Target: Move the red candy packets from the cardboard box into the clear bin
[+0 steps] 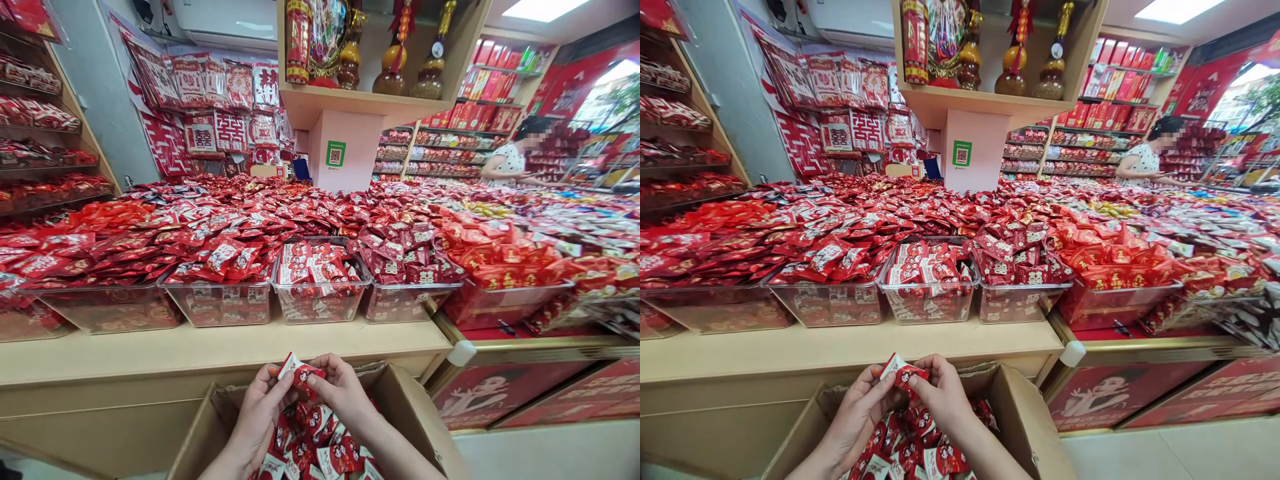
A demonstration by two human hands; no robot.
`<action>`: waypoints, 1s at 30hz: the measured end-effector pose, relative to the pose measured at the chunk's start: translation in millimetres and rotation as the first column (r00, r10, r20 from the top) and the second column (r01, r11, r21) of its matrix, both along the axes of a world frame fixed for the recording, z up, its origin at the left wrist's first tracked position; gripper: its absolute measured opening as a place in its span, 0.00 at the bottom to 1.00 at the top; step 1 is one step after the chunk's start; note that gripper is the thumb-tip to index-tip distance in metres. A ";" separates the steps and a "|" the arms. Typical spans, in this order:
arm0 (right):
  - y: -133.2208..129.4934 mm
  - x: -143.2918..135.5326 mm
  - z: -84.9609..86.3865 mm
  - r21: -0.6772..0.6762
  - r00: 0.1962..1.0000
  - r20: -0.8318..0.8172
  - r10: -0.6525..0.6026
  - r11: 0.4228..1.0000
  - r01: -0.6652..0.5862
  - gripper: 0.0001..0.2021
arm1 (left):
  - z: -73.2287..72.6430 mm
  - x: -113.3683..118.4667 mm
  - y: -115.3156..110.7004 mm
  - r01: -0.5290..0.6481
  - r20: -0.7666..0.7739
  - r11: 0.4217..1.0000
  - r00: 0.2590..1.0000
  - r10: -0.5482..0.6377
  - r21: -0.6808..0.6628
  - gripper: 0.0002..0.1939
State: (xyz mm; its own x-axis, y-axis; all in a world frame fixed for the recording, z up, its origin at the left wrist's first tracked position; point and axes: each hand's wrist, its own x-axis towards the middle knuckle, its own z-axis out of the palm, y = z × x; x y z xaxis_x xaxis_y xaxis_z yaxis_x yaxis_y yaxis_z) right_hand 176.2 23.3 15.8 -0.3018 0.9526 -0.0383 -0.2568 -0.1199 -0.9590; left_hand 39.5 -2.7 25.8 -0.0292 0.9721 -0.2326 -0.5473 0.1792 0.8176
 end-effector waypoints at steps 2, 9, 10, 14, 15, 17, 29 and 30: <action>-0.1 4.8 8.7 0.089 0.997 0.065 -0.047 0.995 0.041 0.12 | 1.9 0.4 -1.1 0.016 0.015 1.000 1.000 -0.016 0.000 0.07; 44.1 44.0 117.7 0.621 0.848 0.123 -0.515 0.707 0.338 0.09 | -2.4 -4.5 -4.6 0.088 -0.073 0.996 0.994 -0.087 0.007 0.07; 56.2 48.1 133.9 0.696 0.795 0.173 -0.581 0.643 0.318 0.09 | -3.3 -4.6 -4.8 0.090 -0.095 0.996 0.992 -0.088 0.009 0.07; 99.9 51.1 166.8 0.742 0.488 0.610 -0.624 0.666 -0.077 0.10 | -5.7 -1.9 -5.3 0.095 -0.181 0.995 0.979 -0.089 0.028 0.09; 106.9 49.2 167.6 0.696 0.407 0.695 -0.593 0.697 -0.173 0.11 | -6.4 -0.8 -5.5 0.098 -0.195 0.995 0.977 -0.089 0.036 0.10; 114.8 44.4 164.7 0.621 0.291 0.782 -0.551 0.729 -0.289 0.11 | -8.4 1.5 -6.1 0.106 -0.217 0.993 0.972 -0.092 0.053 0.11; 100.1 37.4 152.1 0.603 -0.007 0.769 -0.640 0.728 -0.326 0.11 | -26.8 3.6 -5.9 0.348 -0.449 0.927 0.857 -0.254 0.140 0.05; 98.6 40.5 155.5 0.612 -0.003 0.760 -0.650 0.716 -0.335 0.11 | -28.6 3.1 -5.8 0.362 -0.463 0.921 0.847 -0.262 0.142 0.05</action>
